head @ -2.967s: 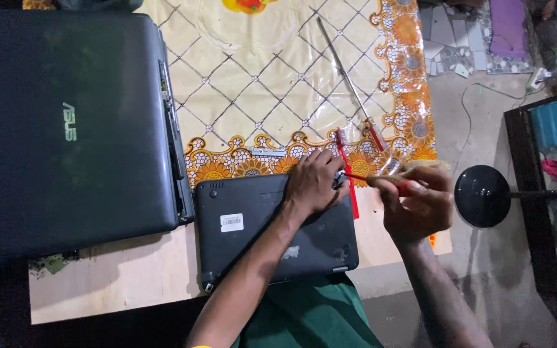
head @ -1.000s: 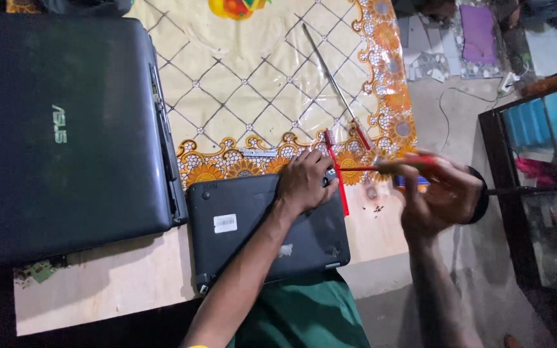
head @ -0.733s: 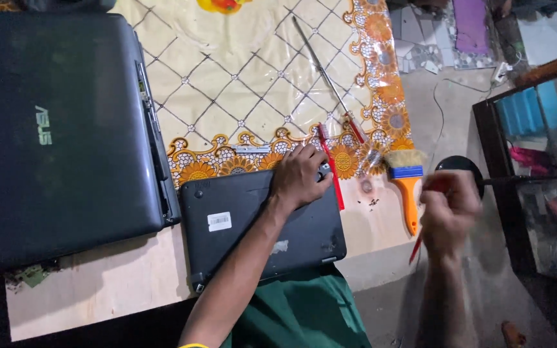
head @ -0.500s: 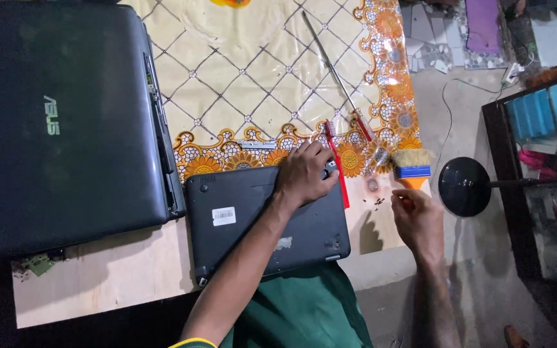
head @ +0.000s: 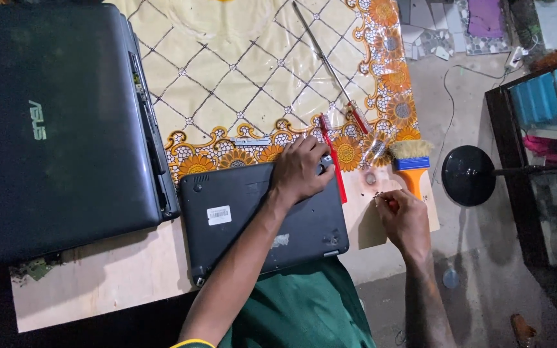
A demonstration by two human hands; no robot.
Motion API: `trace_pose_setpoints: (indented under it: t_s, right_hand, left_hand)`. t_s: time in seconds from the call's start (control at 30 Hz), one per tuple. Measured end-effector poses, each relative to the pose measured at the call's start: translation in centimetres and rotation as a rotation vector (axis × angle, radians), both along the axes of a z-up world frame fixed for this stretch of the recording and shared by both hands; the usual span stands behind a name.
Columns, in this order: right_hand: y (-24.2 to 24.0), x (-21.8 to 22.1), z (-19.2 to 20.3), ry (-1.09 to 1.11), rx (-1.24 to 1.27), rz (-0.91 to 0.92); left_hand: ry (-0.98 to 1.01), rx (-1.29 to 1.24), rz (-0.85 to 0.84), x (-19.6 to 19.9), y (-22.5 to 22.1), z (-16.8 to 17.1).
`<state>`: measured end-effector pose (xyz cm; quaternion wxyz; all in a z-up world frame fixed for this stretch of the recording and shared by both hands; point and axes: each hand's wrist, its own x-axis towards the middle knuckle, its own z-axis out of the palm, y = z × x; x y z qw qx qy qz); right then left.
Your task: The person is reassembling a laptop by aligning the back cover and using a screwdriver to fasten the screws.
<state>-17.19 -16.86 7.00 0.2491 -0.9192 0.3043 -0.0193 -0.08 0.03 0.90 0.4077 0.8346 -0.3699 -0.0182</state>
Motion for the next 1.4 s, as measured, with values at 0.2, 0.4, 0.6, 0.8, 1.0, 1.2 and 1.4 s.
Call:
trace_pose_setpoints:
  t_s: [0.2, 0.4, 0.6, 0.8, 1.0, 1.2, 1.4]
  right_hand:
    - [0.8, 0.3, 0.3, -0.01, -0.02, -0.033]
    - [0.6, 0.7, -0.4, 0.052, -0.025, -0.037]
    - [-0.8, 0.2, -3.6, 0.161, 0.016, -0.114]
    - [2.5, 1.7, -0.4, 0.406, -0.225, -0.043]
    - [3.4, 1.7, 0.6, 0.338, -0.257, -0.009]
    - [5.1, 2.4, 3.2, -0.047, -0.196, 0.154]
    - [9.7, 6.4, 5.2, -0.067, -0.023, 0.252]
  left_hand:
    - [0.015, 0.007, -0.009, 0.0, 0.1, 0.3]
    - [0.008, 0.008, -0.012, 0.1, 0.1, 0.5]
    - [-0.029, -0.022, 0.036, -0.3, 0.0, -0.2]
    - [0.015, -0.012, -0.031, -0.2, 0.1, -0.7]
    - [0.064, -0.03, 0.141, -2.7, 8.1, 4.4]
    - [-0.04, -0.083, 0.546, -7.2, 18.9, 9.1]
    - [0.242, 0.015, 0.761, -10.7, 22.7, 7.3]
